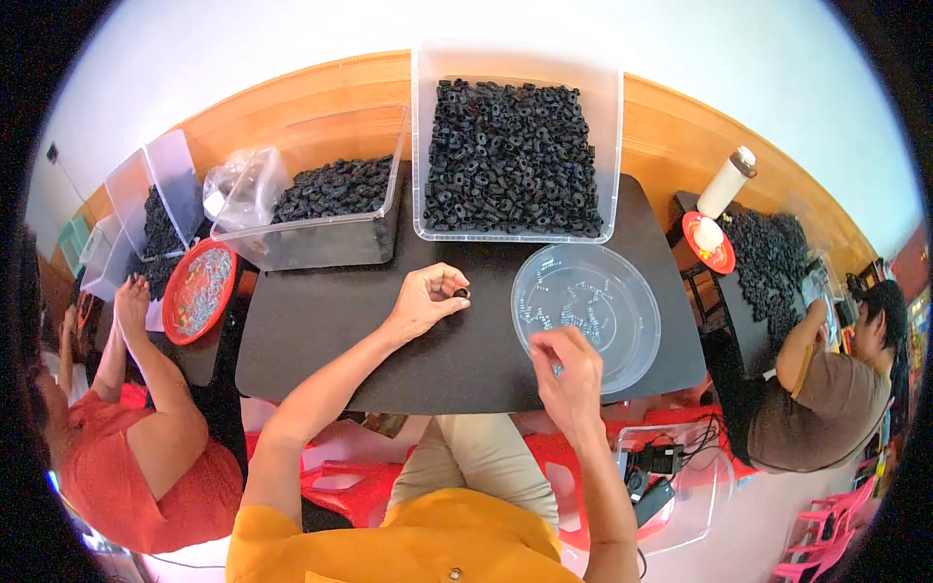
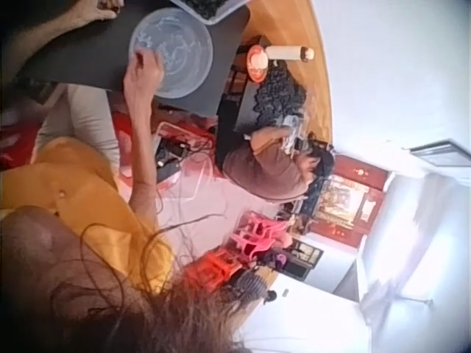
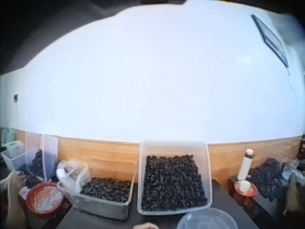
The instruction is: Assembling small black rubber rings with clear plastic components by hand.
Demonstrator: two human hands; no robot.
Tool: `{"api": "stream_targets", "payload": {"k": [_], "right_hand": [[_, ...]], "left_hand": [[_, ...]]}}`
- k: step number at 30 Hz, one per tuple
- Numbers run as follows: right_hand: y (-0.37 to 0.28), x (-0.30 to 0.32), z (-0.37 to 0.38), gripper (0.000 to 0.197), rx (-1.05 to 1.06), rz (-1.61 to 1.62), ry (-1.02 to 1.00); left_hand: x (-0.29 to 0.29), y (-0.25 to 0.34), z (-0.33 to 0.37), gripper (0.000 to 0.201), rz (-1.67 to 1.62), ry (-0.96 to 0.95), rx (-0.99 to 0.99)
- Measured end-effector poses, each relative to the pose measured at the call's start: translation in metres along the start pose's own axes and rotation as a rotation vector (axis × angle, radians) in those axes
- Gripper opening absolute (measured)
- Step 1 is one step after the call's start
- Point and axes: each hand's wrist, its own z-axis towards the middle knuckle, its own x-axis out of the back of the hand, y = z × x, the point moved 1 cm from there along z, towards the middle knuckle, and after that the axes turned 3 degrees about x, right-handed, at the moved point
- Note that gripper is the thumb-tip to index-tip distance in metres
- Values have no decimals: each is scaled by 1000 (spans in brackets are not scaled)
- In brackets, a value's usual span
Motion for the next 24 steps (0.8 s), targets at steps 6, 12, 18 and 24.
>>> {"api": "stream_targets", "payload": {"k": [6,12,18,24], "right_hand": [[11,-55,37,9,38,108,-84],[11,-71,47,6,70,32,-148],[14,-72,49,7,134,-31,-233],[15,-64,56,10,-90,78,-322]], "left_hand": [[-9,-7,-3,16,-156,-137,75],[-7,-8,-6,15,-180,-127,68],[-7,-11,-6,15,-119,-118,41],[-12,-6,-7,15,-188,-119,83]]}}
